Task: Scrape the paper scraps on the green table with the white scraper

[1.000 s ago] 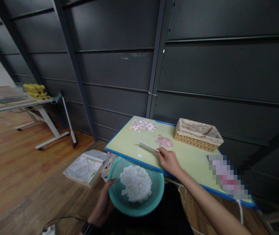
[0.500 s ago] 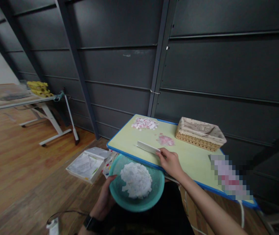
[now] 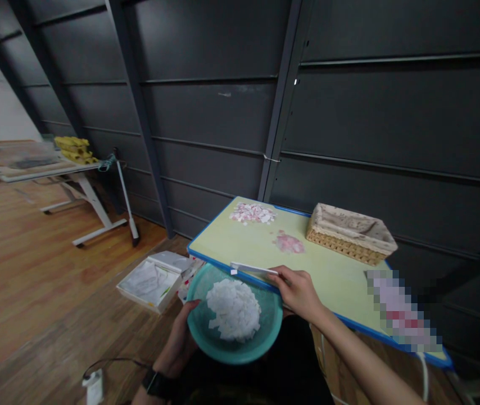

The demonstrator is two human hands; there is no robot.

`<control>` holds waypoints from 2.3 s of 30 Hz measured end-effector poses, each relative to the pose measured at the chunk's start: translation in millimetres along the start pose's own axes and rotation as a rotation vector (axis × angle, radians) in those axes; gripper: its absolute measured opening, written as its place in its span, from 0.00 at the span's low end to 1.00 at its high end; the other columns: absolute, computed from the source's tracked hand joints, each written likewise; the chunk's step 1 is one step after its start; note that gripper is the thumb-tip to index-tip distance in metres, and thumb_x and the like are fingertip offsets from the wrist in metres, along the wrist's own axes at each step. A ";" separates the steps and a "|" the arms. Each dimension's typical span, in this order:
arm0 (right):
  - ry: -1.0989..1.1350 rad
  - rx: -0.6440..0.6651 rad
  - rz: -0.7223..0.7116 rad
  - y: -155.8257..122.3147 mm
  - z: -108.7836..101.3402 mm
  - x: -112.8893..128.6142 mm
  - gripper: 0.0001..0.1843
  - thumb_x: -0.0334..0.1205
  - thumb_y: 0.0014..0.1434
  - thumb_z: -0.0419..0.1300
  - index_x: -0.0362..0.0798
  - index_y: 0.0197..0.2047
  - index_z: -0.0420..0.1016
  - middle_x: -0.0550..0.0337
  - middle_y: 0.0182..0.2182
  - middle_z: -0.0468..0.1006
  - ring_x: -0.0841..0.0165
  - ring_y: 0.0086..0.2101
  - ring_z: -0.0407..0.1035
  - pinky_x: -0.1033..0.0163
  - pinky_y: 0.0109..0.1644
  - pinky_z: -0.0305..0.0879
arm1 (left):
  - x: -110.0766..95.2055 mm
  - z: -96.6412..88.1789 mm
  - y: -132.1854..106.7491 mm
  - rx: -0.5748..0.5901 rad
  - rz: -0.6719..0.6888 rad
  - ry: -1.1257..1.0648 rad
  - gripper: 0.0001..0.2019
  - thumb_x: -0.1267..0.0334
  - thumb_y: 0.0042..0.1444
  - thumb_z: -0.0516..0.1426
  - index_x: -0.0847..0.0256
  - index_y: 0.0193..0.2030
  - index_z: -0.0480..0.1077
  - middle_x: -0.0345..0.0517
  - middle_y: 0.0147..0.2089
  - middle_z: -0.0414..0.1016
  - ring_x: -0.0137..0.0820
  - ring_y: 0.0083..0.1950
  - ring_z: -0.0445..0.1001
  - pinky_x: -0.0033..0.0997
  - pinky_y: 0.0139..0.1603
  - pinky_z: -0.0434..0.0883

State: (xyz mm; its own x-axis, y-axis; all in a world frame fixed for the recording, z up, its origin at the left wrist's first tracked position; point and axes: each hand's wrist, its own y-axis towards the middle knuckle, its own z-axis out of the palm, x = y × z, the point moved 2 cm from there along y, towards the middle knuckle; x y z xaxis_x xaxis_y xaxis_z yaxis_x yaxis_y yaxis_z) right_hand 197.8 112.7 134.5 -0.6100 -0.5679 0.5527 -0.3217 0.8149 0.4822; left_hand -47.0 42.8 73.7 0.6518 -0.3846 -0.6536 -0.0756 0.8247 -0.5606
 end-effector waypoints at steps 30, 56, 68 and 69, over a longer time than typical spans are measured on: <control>-0.250 -0.109 0.037 62.4 -12.2 -39.5 0.15 0.40 0.56 0.53 0.47 0.20 0.68 0.59 0.20 0.72 0.68 0.24 0.64 0.66 0.29 0.52 | 2.7 -5.3 4.1 -0.026 -0.042 -0.052 0.26 0.65 0.50 0.58 0.73 0.56 0.65 0.51 0.28 0.82 0.44 0.38 0.80 0.41 0.43 0.73; -0.238 -0.287 -0.023 3.3 1.2 -12.7 0.14 0.41 0.61 0.51 0.45 0.32 0.75 0.62 0.18 0.74 0.71 0.18 0.68 0.70 0.25 0.57 | 5.4 1.5 6.3 0.019 -0.007 -0.043 0.21 0.66 0.52 0.56 0.73 0.52 0.67 0.51 0.26 0.81 0.42 0.35 0.80 0.42 0.40 0.75; -0.303 -0.366 -0.039 8.4 6.0 -4.3 0.15 0.41 0.61 0.50 0.45 0.29 0.72 0.60 0.18 0.73 0.71 0.18 0.68 0.69 0.25 0.56 | 6.1 -2.3 9.4 -0.029 -0.003 -0.057 0.18 0.68 0.51 0.55 0.70 0.49 0.69 0.50 0.27 0.82 0.41 0.35 0.80 0.41 0.39 0.75; -0.292 -0.359 -0.043 8.4 9.3 -1.9 0.15 0.41 0.61 0.49 0.45 0.30 0.72 0.61 0.18 0.73 0.71 0.18 0.68 0.69 0.25 0.57 | 6.2 -2.8 9.9 -0.050 -0.013 -0.060 0.17 0.68 0.51 0.55 0.71 0.48 0.70 0.51 0.27 0.82 0.42 0.34 0.80 0.41 0.38 0.75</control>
State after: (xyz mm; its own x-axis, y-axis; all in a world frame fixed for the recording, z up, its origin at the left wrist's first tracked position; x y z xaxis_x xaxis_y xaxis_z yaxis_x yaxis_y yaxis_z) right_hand 189.5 121.7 131.2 -0.7962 -0.5023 0.3374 -0.1118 0.6701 0.7338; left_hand -45.8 47.4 62.7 0.6969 -0.3686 -0.6152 -0.1034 0.7972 -0.5948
